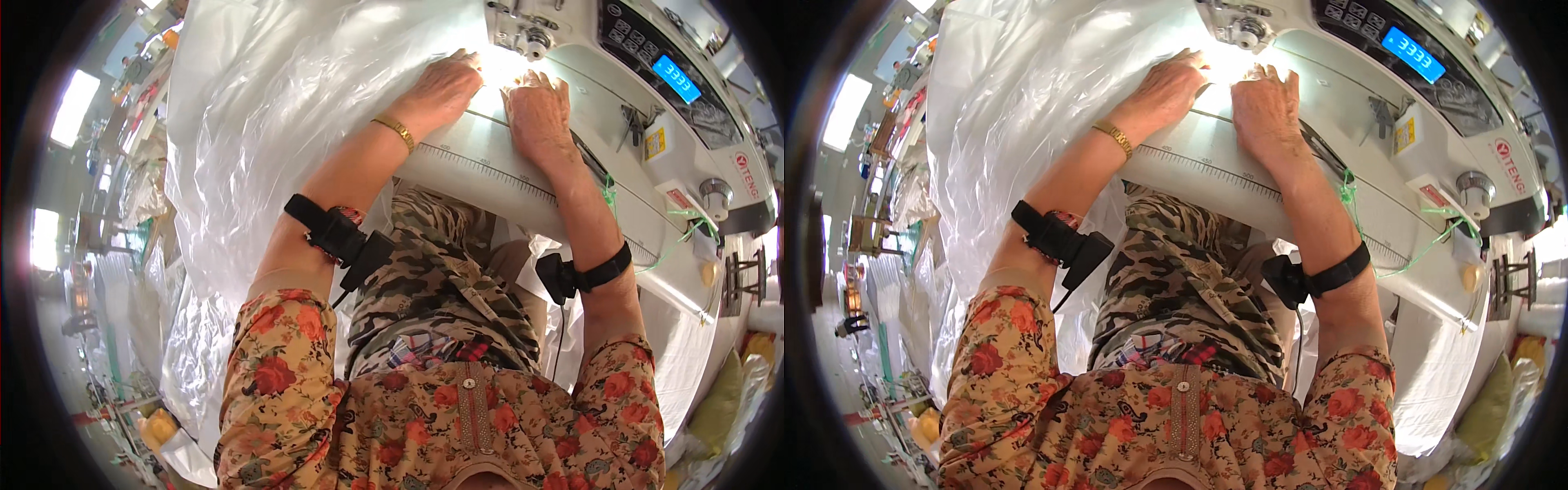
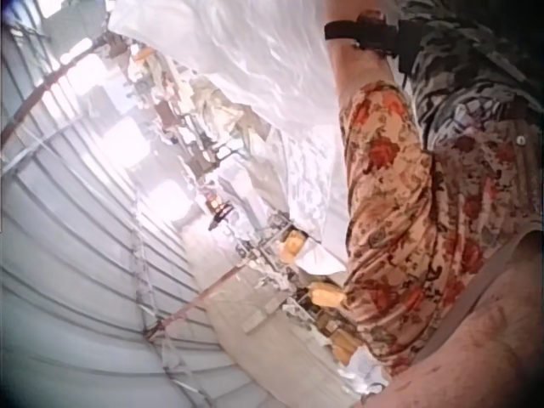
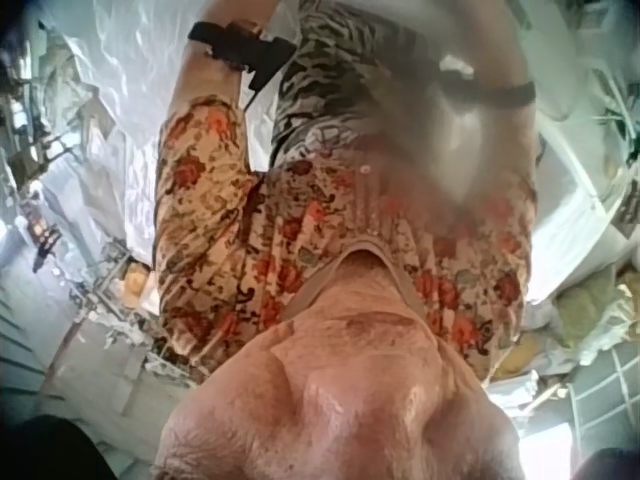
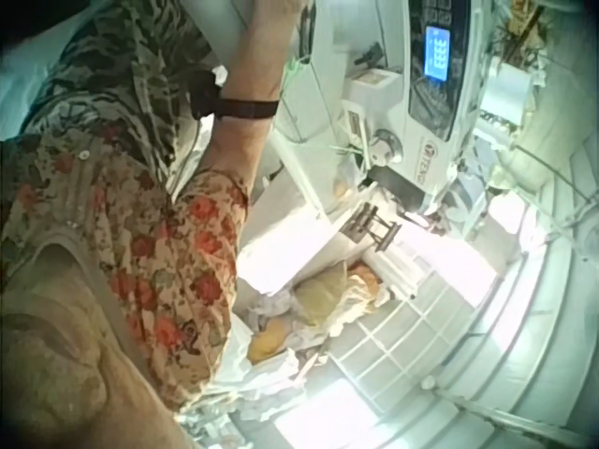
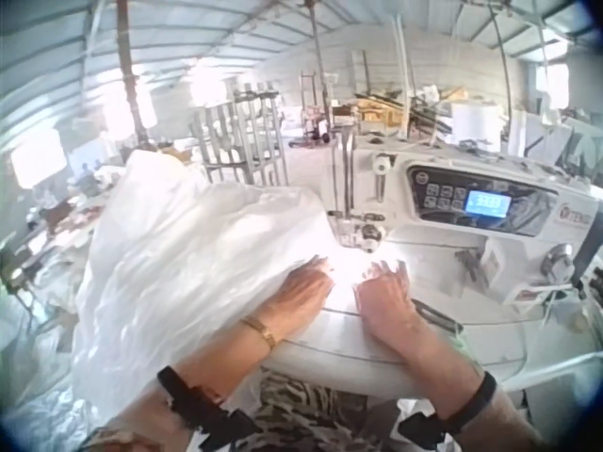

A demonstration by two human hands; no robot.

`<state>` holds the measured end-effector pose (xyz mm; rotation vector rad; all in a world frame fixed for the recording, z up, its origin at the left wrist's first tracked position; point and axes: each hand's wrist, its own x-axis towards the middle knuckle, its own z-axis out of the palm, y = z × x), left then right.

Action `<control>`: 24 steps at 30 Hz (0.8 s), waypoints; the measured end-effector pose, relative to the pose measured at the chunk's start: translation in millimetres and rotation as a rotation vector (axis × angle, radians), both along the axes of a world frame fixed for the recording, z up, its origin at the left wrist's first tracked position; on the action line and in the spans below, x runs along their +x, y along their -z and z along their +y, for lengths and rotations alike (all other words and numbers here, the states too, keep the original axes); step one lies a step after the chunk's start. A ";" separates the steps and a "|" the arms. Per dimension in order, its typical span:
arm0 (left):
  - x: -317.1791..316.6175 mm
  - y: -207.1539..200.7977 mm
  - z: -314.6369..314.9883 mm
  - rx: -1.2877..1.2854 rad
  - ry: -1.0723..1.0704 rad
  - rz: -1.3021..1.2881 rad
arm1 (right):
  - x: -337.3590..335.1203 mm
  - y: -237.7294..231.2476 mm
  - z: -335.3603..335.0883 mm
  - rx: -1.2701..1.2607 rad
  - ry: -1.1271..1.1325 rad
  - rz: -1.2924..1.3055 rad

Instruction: Sewing edges of large white plastic sheets using an industrial sewing machine.

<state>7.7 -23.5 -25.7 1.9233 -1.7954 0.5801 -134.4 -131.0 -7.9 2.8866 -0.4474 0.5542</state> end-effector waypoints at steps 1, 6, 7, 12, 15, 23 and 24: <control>1.6 1.6 -0.2 -0.005 -0.016 0.002 | 0.4 0.0 1.4 -0.005 -0.016 0.002; 2.6 0.3 -5.1 0.154 -0.110 -0.060 | 2.3 2.7 1.6 -0.022 -0.013 -0.010; 1.0 -1.5 -4.7 0.156 -0.115 -0.053 | 3.0 3.4 2.4 -0.030 -0.019 -0.027; -0.8 -1.3 -6.6 0.114 -0.092 -0.007 | 2.9 -4.9 3.7 -0.076 0.036 0.084; -1.3 -3.3 -9.3 0.140 -0.112 -0.023 | 4.7 -8.6 5.3 -0.066 0.053 0.133; -0.4 -1.0 -18.6 0.063 -0.070 -0.026 | 7.7 -3.7 -4.1 -0.114 0.016 0.077; 0.2 0.9 -17.5 0.063 -0.073 -0.028 | 7.9 -2.7 -4.2 -0.135 0.002 0.054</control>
